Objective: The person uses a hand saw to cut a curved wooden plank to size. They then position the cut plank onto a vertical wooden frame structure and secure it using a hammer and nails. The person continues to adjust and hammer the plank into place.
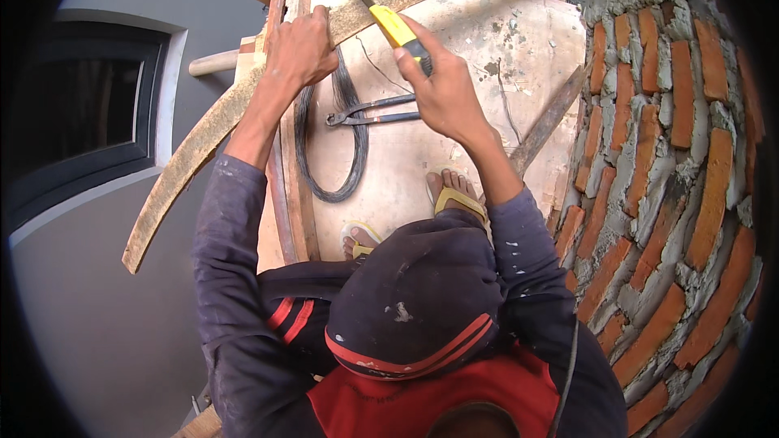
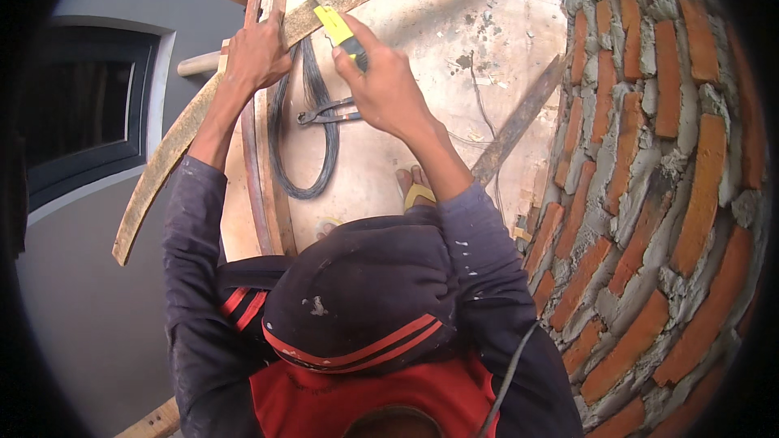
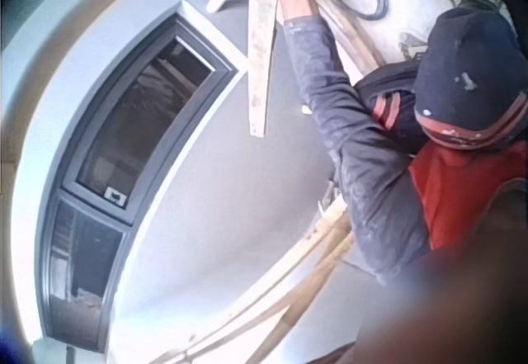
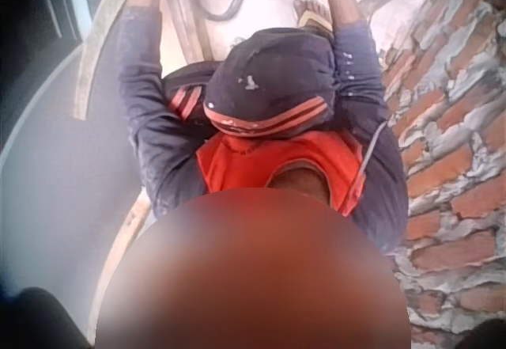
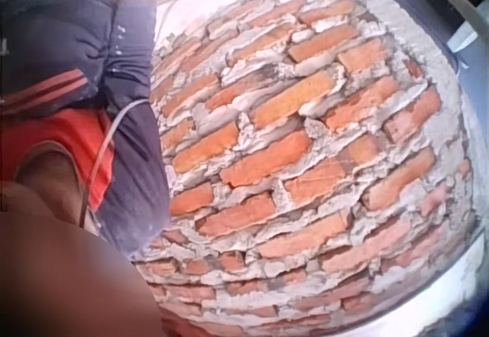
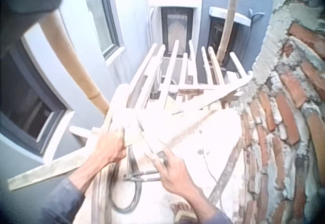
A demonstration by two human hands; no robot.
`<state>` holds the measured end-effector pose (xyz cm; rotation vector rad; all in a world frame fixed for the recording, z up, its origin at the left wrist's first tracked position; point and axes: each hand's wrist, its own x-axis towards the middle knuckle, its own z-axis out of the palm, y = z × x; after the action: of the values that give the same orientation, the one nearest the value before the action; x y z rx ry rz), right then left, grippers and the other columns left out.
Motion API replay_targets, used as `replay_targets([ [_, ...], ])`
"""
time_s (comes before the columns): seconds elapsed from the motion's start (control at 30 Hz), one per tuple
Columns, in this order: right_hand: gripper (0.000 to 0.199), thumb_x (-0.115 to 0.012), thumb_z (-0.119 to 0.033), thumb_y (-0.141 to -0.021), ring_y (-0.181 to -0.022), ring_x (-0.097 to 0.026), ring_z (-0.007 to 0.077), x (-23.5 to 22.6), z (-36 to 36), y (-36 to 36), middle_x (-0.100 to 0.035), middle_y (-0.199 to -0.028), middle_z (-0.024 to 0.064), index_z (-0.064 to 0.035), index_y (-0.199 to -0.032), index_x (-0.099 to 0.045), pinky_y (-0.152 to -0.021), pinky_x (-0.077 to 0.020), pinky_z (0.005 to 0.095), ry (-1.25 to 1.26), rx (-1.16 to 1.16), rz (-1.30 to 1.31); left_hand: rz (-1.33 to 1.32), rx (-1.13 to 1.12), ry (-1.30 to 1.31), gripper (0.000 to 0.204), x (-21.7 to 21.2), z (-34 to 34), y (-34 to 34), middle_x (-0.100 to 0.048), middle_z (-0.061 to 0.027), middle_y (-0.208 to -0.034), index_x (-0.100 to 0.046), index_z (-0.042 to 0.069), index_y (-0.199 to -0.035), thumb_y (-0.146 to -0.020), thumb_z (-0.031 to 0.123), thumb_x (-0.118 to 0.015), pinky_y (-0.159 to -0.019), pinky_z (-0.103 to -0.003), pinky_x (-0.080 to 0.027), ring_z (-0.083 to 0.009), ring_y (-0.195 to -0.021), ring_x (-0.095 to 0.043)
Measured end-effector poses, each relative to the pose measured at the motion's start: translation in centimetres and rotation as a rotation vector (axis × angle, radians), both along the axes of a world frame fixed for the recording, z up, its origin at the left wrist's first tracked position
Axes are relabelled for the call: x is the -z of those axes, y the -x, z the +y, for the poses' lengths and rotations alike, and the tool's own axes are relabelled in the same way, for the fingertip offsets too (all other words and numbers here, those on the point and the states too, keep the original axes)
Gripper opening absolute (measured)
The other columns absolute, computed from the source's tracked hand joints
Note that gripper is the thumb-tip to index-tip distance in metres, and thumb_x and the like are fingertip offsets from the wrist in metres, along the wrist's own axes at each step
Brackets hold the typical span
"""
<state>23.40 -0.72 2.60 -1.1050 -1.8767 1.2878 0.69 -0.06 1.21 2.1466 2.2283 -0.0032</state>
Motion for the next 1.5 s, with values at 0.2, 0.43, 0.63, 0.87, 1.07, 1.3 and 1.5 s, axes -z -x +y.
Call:
replay_targets([
  [0.2, 0.048, -0.053, -0.017, -0.094, -0.102, -0.065, 0.0267, -3.5, -7.4, -9.4, -0.065, -0.110, 0.0224, -0.0035, -0.139, -0.043, -0.090, -0.0471, 0.0345, 0.042, -0.030, -0.038, -0.022, -0.004, -0.050, 0.028, -0.6, -0.1, 0.8, -0.064, -0.0273, -0.073, -0.055, -0.007, -0.093, -0.068, 0.006, -0.054, -0.064, -0.048, -0.052, -0.0419, -0.065, -0.065],
  [0.43, 0.047, -0.052, -0.019, -0.095, -0.104, -0.064, 0.0266, -2.3, -5.8, -6.1, -0.063, -0.112, 0.0256, -0.0035, -0.138, -0.043, -0.088, -0.0467, 0.0356, 0.147, 0.039, 0.044, 0.050, -0.014, -0.149, 0.024, -1.6, -0.5, -0.3, -0.065, -0.0233, -0.076, -0.056, -0.003, -0.090, -0.068, 0.007, -0.059, -0.064, -0.047, -0.052, -0.0389, -0.071, -0.066],
  [0.63, 0.046, -0.052, -0.020, -0.095, -0.080, -0.067, 0.0307, -2.1, -2.2, -1.5, -0.062, -0.083, 0.0266, -0.0061, -0.138, -0.043, -0.074, -0.0478, 0.0380, 0.149, -0.063, -0.073, -0.008, -0.006, -0.052, 0.035, 1.3, -0.9, 1.4, -0.064, -0.0235, -0.070, -0.053, -0.006, -0.098, -0.065, 0.006, -0.061, -0.060, -0.046, -0.053, -0.0392, -0.066, -0.066],
  [0.87, 0.047, -0.050, -0.016, -0.095, -0.088, -0.065, 0.0216, -6.5, -10.2, -11.6, -0.066, -0.095, 0.0162, -0.0046, -0.140, -0.042, -0.082, -0.0478, 0.0318, 0.225, -0.002, -0.120, -0.076, -0.004, -0.101, 0.031, 0.4, 0.1, 0.9, -0.064, -0.0251, -0.074, -0.051, -0.004, -0.095, -0.067, 0.005, -0.059, -0.065, -0.048, -0.053, -0.0417, -0.070, -0.066],
  [1.07, 0.042, -0.052, -0.023, -0.095, -0.054, -0.053, 0.0230, 1.3, -0.9, 0.6, -0.053, -0.065, 0.0221, -0.0077, -0.135, -0.047, -0.056, -0.0438, 0.0363, -0.039, 0.054, 0.056, -0.046, 0.011, -0.119, 0.030, 0.4, -0.1, 1.2, -0.065, -0.0254, -0.075, -0.053, -0.006, -0.093, -0.066, 0.006, -0.059, -0.070, -0.050, -0.052, -0.0425, -0.072, -0.066],
  [1.3, 0.046, -0.049, -0.018, -0.096, -0.096, -0.065, 0.0237, -3.8, -8.2, -10.5, -0.064, -0.110, 0.0212, -0.0033, -0.139, -0.043, -0.084, -0.0478, 0.0335, 0.160, -0.038, -0.043, -0.040, -0.025, -0.056, 0.027, -1.4, -0.5, 1.4, -0.064, -0.0286, -0.076, -0.054, -0.007, -0.089, -0.065, 0.006, -0.058, -0.071, -0.048, -0.052, -0.0443, -0.073, -0.065],
  [1.5, 0.045, -0.049, -0.020, -0.096, -0.084, -0.066, 0.0240, -1.3, -7.8, -6.2, -0.065, -0.098, 0.0217, -0.0043, -0.138, -0.044, -0.074, -0.0487, 0.0347, 0.082, 0.050, -0.001, -0.010, -0.010, -0.018, 0.024, -1.6, -0.2, 0.7, -0.064, -0.0274, -0.074, -0.054, -0.006, -0.087, -0.067, 0.005, -0.056, -0.068, -0.048, -0.053, -0.0430, -0.071, -0.065],
])
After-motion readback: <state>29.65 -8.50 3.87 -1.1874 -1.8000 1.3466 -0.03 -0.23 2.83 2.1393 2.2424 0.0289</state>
